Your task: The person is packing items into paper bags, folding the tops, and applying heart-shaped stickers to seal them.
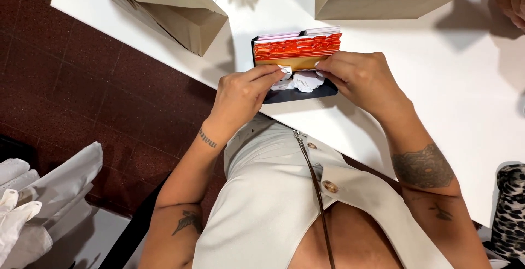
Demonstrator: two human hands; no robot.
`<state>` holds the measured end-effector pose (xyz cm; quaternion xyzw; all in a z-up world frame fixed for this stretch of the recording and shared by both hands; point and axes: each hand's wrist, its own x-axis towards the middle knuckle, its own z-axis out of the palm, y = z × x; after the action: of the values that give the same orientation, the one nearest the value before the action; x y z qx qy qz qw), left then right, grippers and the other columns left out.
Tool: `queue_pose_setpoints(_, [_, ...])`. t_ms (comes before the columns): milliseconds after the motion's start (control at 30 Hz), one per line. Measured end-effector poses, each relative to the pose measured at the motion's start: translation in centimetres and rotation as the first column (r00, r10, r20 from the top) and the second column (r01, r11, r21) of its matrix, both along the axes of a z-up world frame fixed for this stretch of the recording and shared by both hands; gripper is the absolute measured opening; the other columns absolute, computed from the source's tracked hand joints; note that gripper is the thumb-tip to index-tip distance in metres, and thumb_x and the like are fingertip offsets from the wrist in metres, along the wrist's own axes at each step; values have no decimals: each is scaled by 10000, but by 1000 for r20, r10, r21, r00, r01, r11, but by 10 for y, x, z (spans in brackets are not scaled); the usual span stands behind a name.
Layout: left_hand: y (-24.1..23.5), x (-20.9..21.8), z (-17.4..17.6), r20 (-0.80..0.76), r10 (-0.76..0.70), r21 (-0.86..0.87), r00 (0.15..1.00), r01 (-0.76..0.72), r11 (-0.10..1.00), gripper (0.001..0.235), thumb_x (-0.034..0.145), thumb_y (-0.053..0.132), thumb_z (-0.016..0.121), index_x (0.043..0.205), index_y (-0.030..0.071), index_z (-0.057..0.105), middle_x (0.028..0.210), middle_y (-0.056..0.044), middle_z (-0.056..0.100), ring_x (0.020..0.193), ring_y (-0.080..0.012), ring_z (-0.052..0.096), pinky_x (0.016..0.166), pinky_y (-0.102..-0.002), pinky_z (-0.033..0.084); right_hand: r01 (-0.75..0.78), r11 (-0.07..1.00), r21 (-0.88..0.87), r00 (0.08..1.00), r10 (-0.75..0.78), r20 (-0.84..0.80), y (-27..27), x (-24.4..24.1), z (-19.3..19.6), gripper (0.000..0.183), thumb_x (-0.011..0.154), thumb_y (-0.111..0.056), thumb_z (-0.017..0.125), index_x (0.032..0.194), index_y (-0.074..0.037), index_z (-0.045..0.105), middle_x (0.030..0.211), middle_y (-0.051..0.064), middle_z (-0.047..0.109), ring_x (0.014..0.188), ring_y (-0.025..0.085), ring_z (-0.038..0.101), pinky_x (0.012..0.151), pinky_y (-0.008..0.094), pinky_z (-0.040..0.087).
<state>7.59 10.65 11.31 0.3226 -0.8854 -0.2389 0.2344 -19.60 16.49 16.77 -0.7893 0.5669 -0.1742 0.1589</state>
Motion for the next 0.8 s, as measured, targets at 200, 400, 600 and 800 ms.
queue_pose_setpoints(200, [1,-4,4,6,43,-179,999,-41,983,153,988,119,661,1069,208,756,1089,117,698,705,-169,709,637,-273,569,29,994,-103,992,-16,121,8,-4,0,186,959,59,756,1080,-71,813,921,83,757,716,267,695,648,364,569])
queue_pose_setpoints(400, [-5,-16,15,-16,3,-357,1000,-8,934,109,1002,134,668,1070,198,723,1073,69,633,697,-132,665,640,-262,554,65,996,-55,913,-37,406,12,-4,-8,171,962,59,751,1083,-47,809,934,98,752,700,251,661,621,356,527])
queue_pose_setpoints(600, [-11,-25,20,-24,-104,-280,994,93,955,90,920,201,765,998,158,754,1074,65,632,742,-171,693,677,-306,572,68,990,-121,872,0,489,12,4,-13,145,955,58,736,1056,-25,800,939,125,761,721,290,691,628,385,529])
queue_pose_setpoints(800, [-10,-28,10,-27,-86,-218,996,78,973,44,948,172,737,955,131,752,1047,69,642,756,-193,706,687,-338,580,55,982,-180,882,37,470,15,7,-13,145,933,48,767,1073,16,788,970,165,769,786,336,725,667,413,568])
